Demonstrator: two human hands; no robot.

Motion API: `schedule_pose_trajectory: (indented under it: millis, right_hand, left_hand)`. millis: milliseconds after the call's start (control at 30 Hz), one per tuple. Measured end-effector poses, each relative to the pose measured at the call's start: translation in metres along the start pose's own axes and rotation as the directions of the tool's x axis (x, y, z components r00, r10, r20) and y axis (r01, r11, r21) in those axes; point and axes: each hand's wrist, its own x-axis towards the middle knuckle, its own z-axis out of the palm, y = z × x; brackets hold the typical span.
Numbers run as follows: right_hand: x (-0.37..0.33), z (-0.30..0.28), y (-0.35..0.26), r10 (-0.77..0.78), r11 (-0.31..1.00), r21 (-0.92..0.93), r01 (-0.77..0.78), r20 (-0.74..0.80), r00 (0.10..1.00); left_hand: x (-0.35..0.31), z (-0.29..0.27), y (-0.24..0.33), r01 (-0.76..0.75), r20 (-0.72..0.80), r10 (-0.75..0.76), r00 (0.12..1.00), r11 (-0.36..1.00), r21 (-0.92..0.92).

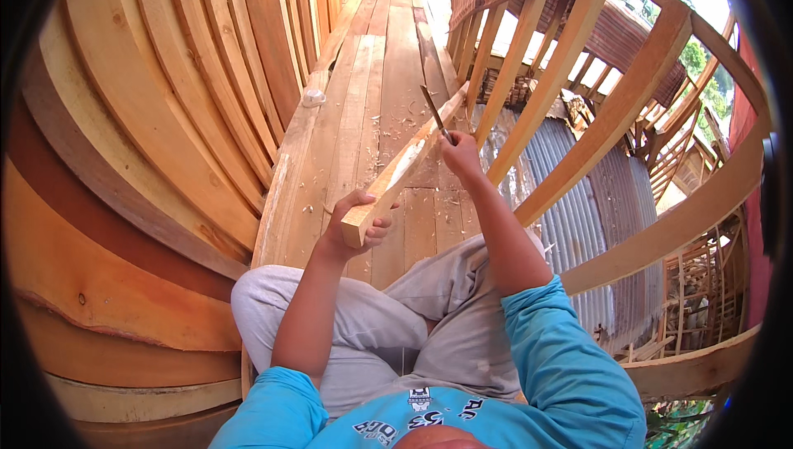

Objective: The person sits cross-legged and uses a knife to shave thin strips from a rectangular wooden plank, rotating the plank to work different sides. Wood shavings accumulate on the floor as the plank is gradually thinned.

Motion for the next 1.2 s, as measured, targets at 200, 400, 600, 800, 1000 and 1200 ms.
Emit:
schedule_pose_trajectory:
  millis: [200, 400, 600, 800, 1000, 1200]
  right_hand:
    - [-0.018, -0.027, 0.008, 0.006, 0.998, 0.061, -0.009, 0.055, 0.998]
    - [0.009, -0.046, 0.015, -0.009, 0.996, -0.091, -0.004, -0.138, 0.990]
    - [0.007, -0.045, 0.007, -0.048, 0.993, -0.117, 0.035, -0.105, 0.993]
    - [0.002, -0.032, 0.005, -0.072, 0.987, -0.152, 0.058, -0.087, 0.994]
    - [0.010, -0.023, 0.010, -0.041, 0.988, -0.152, 0.041, 0.003, 0.999]
    - [0.014, -0.015, 0.020, -0.087, 0.983, -0.163, 0.085, -0.004, 0.996]
  left_hand:
    - [-0.029, 0.045, 0.002, -0.019, -0.173, 0.054, 0.983, 0.981, 0.195]
    - [-0.049, 0.076, 0.001, -0.018, -0.267, 0.096, 0.959, 0.959, 0.282]
    - [-0.059, 0.090, 0.005, 0.027, -0.314, 0.114, 0.943, 0.911, 0.412]
    - [-0.067, 0.079, 0.015, -0.002, -0.323, 0.170, 0.931, 0.887, 0.462]
    - [-0.063, 0.048, 0.022, -0.058, -0.278, 0.117, 0.954, 0.976, 0.212]
    - [-0.063, 0.044, 0.023, -0.063, -0.261, 0.117, 0.958, 0.977, 0.204]
